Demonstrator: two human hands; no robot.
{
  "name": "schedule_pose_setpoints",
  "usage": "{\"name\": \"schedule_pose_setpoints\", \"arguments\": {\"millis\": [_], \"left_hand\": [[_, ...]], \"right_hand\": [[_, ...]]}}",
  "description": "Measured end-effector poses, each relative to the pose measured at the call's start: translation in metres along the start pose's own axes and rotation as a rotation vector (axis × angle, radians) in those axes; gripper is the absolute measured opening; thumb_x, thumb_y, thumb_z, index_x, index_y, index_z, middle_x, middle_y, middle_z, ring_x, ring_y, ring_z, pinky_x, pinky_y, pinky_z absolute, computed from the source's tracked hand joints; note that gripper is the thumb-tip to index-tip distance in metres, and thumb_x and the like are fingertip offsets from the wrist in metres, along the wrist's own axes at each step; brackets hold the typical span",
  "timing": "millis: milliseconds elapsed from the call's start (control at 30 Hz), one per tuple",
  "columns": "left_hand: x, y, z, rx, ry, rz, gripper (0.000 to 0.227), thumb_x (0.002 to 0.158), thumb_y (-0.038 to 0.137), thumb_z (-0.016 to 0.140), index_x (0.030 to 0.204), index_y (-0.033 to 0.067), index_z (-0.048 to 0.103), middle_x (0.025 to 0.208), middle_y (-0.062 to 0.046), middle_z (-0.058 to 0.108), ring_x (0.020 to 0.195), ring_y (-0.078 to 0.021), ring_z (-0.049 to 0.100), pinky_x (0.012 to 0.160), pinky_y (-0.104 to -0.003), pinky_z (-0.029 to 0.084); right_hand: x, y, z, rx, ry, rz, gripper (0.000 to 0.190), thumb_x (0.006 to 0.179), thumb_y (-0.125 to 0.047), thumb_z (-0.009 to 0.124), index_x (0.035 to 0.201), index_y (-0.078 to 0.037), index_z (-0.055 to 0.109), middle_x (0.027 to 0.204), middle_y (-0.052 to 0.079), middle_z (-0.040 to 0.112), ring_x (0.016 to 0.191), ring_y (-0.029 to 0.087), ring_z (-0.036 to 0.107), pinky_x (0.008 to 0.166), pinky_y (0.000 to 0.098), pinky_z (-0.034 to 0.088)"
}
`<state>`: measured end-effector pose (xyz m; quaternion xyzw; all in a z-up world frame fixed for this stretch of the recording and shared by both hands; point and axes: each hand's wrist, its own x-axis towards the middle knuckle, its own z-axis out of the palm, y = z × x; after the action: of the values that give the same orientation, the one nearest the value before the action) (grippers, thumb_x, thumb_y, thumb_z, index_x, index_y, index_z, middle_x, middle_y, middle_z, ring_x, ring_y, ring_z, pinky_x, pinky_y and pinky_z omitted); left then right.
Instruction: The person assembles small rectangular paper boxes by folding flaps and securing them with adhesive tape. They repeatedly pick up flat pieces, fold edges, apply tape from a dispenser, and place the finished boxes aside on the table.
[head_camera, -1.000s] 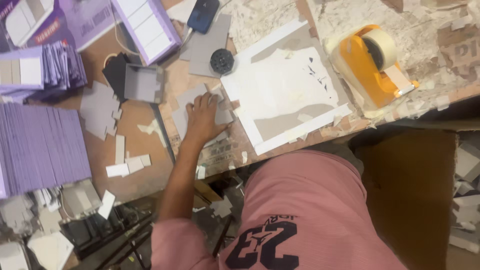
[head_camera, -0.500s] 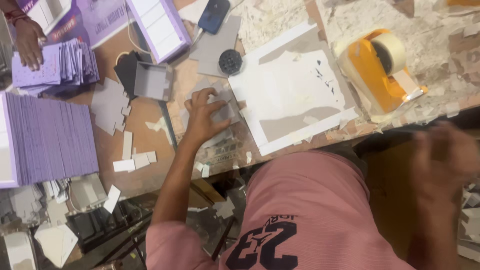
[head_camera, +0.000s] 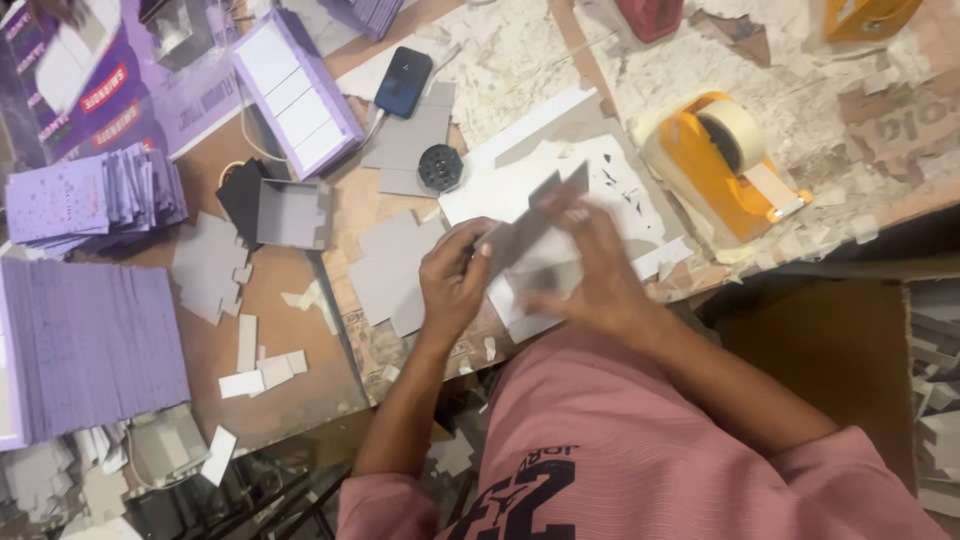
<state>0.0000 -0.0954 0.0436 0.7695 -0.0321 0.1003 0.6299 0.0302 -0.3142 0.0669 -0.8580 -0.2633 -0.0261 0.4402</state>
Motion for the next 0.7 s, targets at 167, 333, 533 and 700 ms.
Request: {"name": "schedule_pose_setpoints", "arguments": {"millis": [167, 333, 533, 700], "left_hand": [[0.014, -0.010, -0.005, 0.222, -0.193, 0.011, 0.020, 0.106, 0.008, 0.065, 0.123, 0.0016, 0.071, 0.101, -0.012, 0.077, 0.090, -0.0158, 0.073, 0.077, -0.028, 0.059], [0.028, -0.011, -0.007, 0.335, -0.271, 0.065, 0.026, 0.099, 0.013, 0.070, 0.117, -0.0012, 0.058, 0.100, -0.016, 0.076, 0.094, -0.0225, 0.077, 0.069, -0.030, 0.062], [0.019, 0.010, 0.006, 0.447, 0.055, -0.164, 0.019, 0.102, 0.013, 0.070, 0.098, 0.0002, 0.057, 0.079, -0.015, 0.075, 0.072, -0.0196, 0.077, 0.058, -0.031, 0.057], [0.002, 0.049, 0.046, 0.465, 0.142, -0.242, 0.019, 0.093, 0.010, 0.070, 0.106, -0.0028, 0.066, 0.075, -0.020, 0.064, 0.064, -0.0251, 0.062, 0.057, -0.038, 0.051]], "right_hand": [[0.015, 0.077, 0.006, 0.099, 0.004, 0.156, 0.109, 0.067, -0.042, 0.095, 0.153, -0.002, 0.040, 0.142, 0.028, 0.055, 0.129, 0.040, 0.054, 0.106, 0.0486, 0.044], [0.013, 0.108, 0.019, 0.555, -0.212, 0.386, 0.036, 0.093, -0.025, 0.078, 0.122, -0.005, 0.074, 0.105, 0.008, 0.079, 0.099, 0.021, 0.075, 0.089, 0.0342, 0.062], [0.011, 0.072, 0.015, 0.311, 0.129, 0.166, 0.085, 0.075, -0.024, 0.094, 0.143, 0.000, 0.050, 0.129, 0.020, 0.059, 0.121, 0.029, 0.060, 0.102, 0.0404, 0.051], [-0.006, 0.024, 0.030, 0.246, -0.051, -0.154, 0.095, 0.072, -0.015, 0.081, 0.152, 0.005, 0.035, 0.152, 0.029, 0.044, 0.140, 0.043, 0.046, 0.114, 0.0464, 0.041]]}}
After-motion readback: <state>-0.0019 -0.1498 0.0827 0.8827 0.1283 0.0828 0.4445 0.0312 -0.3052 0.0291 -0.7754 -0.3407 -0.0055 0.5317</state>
